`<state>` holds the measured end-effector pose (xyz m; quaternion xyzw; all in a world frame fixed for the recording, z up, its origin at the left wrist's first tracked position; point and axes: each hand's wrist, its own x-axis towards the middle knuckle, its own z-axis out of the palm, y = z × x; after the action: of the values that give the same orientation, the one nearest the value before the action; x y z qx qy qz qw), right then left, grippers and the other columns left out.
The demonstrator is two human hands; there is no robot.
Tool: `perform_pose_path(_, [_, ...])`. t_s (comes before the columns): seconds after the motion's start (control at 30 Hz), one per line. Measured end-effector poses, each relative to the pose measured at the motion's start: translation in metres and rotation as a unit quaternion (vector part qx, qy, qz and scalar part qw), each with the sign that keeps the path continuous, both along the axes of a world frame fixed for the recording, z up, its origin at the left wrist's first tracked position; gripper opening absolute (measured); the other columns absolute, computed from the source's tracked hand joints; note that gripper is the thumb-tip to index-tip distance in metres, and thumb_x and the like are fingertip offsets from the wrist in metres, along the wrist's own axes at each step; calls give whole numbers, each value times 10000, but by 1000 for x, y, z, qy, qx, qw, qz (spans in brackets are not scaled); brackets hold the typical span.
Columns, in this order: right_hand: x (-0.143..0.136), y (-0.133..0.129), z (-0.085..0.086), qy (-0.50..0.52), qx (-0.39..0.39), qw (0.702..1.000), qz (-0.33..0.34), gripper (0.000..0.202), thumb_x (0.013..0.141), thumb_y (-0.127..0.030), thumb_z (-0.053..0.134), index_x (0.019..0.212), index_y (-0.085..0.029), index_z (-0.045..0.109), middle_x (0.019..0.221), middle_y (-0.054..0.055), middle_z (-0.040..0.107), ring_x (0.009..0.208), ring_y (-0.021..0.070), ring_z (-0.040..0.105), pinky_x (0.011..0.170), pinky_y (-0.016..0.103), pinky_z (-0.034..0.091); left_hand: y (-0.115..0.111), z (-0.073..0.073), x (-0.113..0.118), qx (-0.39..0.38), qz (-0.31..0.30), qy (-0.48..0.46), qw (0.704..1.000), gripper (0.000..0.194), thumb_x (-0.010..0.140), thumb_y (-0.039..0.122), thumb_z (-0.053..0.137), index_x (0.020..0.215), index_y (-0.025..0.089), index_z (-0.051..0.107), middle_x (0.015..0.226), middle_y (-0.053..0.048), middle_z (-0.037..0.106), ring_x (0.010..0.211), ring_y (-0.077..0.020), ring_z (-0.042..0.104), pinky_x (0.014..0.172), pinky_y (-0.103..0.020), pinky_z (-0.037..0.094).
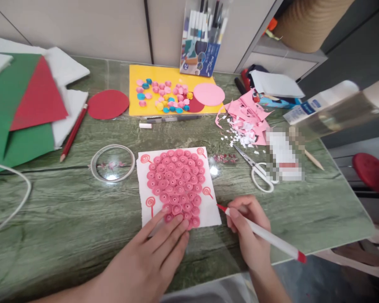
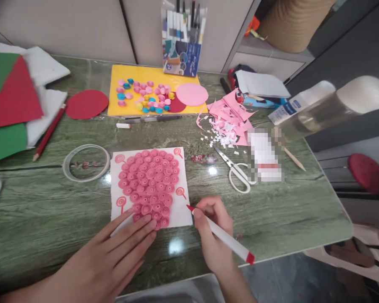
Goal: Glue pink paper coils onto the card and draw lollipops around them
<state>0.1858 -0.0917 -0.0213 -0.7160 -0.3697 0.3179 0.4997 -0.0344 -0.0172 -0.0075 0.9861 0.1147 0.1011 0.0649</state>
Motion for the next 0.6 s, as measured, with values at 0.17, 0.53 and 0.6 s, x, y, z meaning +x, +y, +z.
perform_pose_path(0.17, [-6, 1, 1, -98, 23, 995, 16, 184, 805, -216, 585, 699, -207, 434, 585, -62, 441, 471, 61, 382, 436, 196, 298, 2, -4, -3, 10, -17, -14, 1000, 360, 883, 193, 403, 1203, 105, 543, 1295, -99, 541, 1229, -240, 442, 1106, -433, 195])
perform_pose_path(0.53, [-11, 8, 4, -243, 12, 967, 75, 231, 805, -177, 556, 639, -198, 396, 581, -58, 446, 449, 46, 364, 453, 183, 319, 0, -2, -2, 13, -10, -16, 1000, 341, 908, 170, 338, 1135, 100, 581, 1263, -104, 564, 1206, -238, 471, 1114, -410, 174])
perform_pose_path(0.6, [-12, 7, 4, -247, 10, 966, 77, 231, 804, -174, 554, 635, -199, 397, 583, -54, 449, 451, 49, 370, 456, 187, 324, 1, -1, -2, 13, -10, -23, 1000, 338, 907, 170, 337, 1123, 99, 587, 1263, -103, 565, 1205, -239, 472, 1115, -411, 172])
